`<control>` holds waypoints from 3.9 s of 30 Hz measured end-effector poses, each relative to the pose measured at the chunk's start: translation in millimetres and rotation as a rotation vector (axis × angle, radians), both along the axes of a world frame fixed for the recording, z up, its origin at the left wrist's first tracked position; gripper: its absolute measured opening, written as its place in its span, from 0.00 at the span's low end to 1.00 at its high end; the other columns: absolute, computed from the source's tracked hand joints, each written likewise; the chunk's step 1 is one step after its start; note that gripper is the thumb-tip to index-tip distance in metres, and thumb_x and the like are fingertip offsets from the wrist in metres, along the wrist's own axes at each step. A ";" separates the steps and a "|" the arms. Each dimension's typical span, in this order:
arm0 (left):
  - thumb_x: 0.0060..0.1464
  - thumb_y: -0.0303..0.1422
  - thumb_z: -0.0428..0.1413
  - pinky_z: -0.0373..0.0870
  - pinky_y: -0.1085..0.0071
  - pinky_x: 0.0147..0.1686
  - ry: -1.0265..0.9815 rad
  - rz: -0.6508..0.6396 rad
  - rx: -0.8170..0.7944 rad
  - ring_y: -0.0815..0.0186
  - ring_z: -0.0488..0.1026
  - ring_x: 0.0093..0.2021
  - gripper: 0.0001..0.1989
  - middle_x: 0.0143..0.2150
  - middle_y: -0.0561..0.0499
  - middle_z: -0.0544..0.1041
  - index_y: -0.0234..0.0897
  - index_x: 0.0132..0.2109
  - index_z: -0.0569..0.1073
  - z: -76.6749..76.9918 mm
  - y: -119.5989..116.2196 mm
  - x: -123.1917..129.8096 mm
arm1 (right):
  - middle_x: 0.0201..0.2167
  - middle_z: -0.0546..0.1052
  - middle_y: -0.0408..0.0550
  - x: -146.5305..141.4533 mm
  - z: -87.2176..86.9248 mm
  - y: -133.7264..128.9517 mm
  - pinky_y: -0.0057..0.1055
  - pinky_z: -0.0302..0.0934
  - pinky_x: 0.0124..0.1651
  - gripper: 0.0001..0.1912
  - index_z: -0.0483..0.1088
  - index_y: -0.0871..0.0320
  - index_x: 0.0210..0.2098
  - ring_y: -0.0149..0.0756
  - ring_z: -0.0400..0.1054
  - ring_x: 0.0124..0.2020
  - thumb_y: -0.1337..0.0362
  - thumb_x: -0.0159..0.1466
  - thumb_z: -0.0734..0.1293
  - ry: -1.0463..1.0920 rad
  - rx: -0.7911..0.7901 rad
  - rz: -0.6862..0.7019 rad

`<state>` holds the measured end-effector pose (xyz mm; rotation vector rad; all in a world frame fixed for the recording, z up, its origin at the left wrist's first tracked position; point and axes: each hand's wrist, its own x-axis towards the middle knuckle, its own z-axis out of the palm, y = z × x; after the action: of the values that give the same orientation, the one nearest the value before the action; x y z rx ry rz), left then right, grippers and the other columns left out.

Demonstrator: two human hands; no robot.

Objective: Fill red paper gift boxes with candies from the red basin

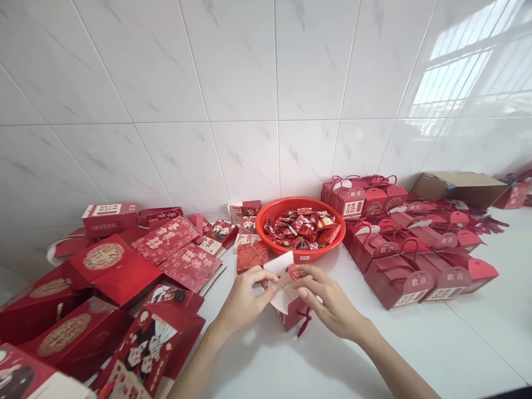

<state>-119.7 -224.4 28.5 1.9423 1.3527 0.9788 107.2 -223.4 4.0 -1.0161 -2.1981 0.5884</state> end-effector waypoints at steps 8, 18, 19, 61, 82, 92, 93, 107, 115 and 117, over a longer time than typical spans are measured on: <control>0.55 0.26 0.55 0.70 0.59 0.58 0.191 -0.117 0.001 0.55 0.72 0.59 0.22 0.60 0.46 0.73 0.46 0.55 0.77 1.2 -13.2 -5.0 | 0.58 0.70 0.56 -0.4 -7.2 -10.2 0.48 0.68 0.50 0.26 0.65 0.50 0.61 0.50 0.72 0.49 0.46 0.69 0.59 0.133 -0.131 -0.305; 0.53 0.31 0.57 0.73 0.57 0.53 0.257 -0.116 0.010 0.50 0.73 0.57 0.32 0.62 0.43 0.73 0.47 0.66 0.66 -4.0 -12.0 -2.4 | 0.52 0.75 0.54 17.3 -6.0 -4.8 0.42 0.70 0.44 0.45 0.55 0.54 0.68 0.48 0.70 0.50 0.44 0.58 0.71 0.391 -0.608 -0.210; 0.53 0.31 0.58 0.72 0.56 0.53 0.249 -0.115 0.001 0.50 0.73 0.57 0.33 0.59 0.44 0.75 0.46 0.66 0.66 -4.7 -12.1 -1.7 | 0.52 0.75 0.54 19.1 -6.5 -4.6 0.42 0.70 0.44 0.46 0.54 0.54 0.69 0.48 0.70 0.50 0.44 0.58 0.72 0.409 -0.657 -0.187; 0.51 0.26 0.57 0.72 0.59 0.52 -0.446 0.158 -0.019 0.57 0.78 0.46 0.08 0.44 0.41 0.82 0.33 0.40 0.79 2.0 144.2 32.1 | 0.25 0.77 0.47 -26.9 16.3 170.6 0.29 0.66 0.28 0.07 0.74 0.62 0.35 0.36 0.73 0.24 0.67 0.61 0.65 0.062 -0.282 -0.065; 0.42 0.35 0.65 0.71 0.69 0.37 -0.891 0.130 -0.062 0.66 0.73 0.31 0.08 0.29 0.52 0.77 0.37 0.29 0.76 -11.6 156.4 53.9 | 0.27 0.76 0.44 -20.8 17.9 170.5 0.31 0.68 0.30 0.19 0.69 0.56 0.35 0.35 0.72 0.26 0.46 0.62 0.65 0.640 -0.294 -0.113; 0.46 0.29 0.56 0.73 0.63 0.46 -1.474 0.321 -0.321 0.69 0.71 0.29 0.05 0.27 0.55 0.70 0.37 0.28 0.66 6.5 153.8 46.4 | 0.33 0.78 0.45 -20.7 0.9 176.9 0.34 0.66 0.43 0.09 0.73 0.58 0.36 0.36 0.72 0.35 0.73 0.55 0.67 0.272 -0.172 -0.125; 0.47 0.28 0.56 0.73 0.62 0.46 -1.477 0.338 -0.329 0.70 0.70 0.28 0.06 0.26 0.55 0.69 0.37 0.27 0.65 7.6 153.3 46.3 | 0.35 0.79 0.47 -20.5 1.2 175.7 0.34 0.66 0.44 0.12 0.74 0.59 0.38 0.37 0.72 0.36 0.73 0.54 0.68 0.227 -0.167 -0.099; 0.49 0.27 0.55 0.75 0.61 0.47 -1.482 0.327 -0.360 0.69 0.73 0.29 0.05 0.27 0.55 0.71 0.37 0.28 0.66 9.8 151.6 45.6 | 0.36 0.81 0.49 -26.0 10.5 166.2 0.30 0.65 0.43 0.13 0.76 0.61 0.41 0.38 0.74 0.38 0.75 0.57 0.66 -0.134 -0.159 0.049; 0.49 0.30 0.57 0.76 0.61 0.44 -1.417 0.263 -0.361 0.65 0.76 0.35 0.03 0.31 0.50 0.77 0.37 0.30 0.70 -2.0 157.1 38.5 | 0.28 0.79 0.45 -30.9 6.1 165.4 0.27 0.62 0.34 0.13 0.75 0.58 0.29 0.35 0.71 0.29 0.79 0.55 0.62 -0.029 -0.134 -0.113; 0.49 0.32 0.58 0.77 0.60 0.44 -1.382 0.243 -0.342 0.63 0.77 0.37 0.04 0.32 0.50 0.77 0.38 0.31 0.69 -4.6 157.6 37.8 | 0.29 0.79 0.45 -31.1 7.9 162.7 0.27 0.61 0.33 0.09 0.75 0.58 0.30 0.35 0.70 0.30 0.76 0.55 0.66 -0.052 -0.155 -0.065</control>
<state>-81.9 -66.7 23.9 0.4914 0.7785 1.5872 76.1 -60.7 12.0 -1.1911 -2.1822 0.7191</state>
